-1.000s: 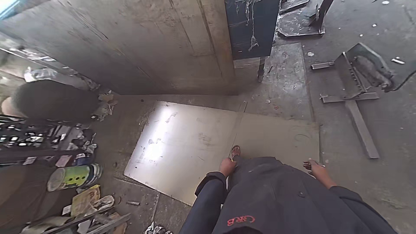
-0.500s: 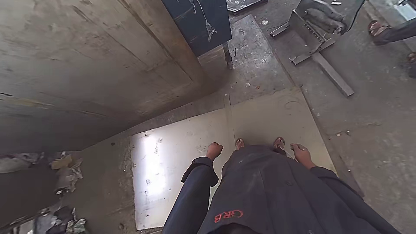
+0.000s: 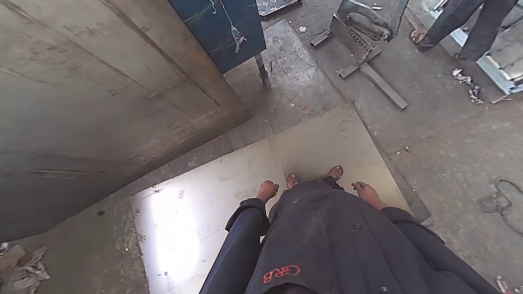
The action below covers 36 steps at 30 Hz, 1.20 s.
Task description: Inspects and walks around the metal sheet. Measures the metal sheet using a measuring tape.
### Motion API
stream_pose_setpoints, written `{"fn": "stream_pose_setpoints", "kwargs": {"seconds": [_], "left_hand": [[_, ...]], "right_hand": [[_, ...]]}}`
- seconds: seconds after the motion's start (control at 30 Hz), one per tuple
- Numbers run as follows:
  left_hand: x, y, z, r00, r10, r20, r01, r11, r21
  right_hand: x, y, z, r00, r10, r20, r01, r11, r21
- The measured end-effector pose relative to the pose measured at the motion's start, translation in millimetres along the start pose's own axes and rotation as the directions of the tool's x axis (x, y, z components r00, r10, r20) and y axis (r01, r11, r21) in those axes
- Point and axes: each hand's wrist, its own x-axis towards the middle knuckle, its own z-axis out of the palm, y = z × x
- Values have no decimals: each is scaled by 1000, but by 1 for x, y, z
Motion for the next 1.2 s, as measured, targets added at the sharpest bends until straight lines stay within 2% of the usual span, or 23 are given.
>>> {"fn": "stream_pose_setpoints", "kwargs": {"seconds": [0.23, 0.53, 0.77, 1.2], "left_hand": [[11, -12, 8, 997, 66, 42, -67, 998, 13], [11, -37, 8, 999, -43, 10, 43, 998, 37], [8, -39, 15, 1000, 29, 12, -28, 998, -47], [11, -44, 24, 1000, 28, 12, -28, 999, 24]], "right_hand": [[-8, 0, -9, 996, 85, 14, -84, 994, -67], [-9, -13, 3, 999, -30, -23, 29, 999, -40], [-13, -12, 6, 999, -38, 19, 39, 997, -71], [-34, 2, 14, 998, -52, 40, 57, 990, -126]]}}
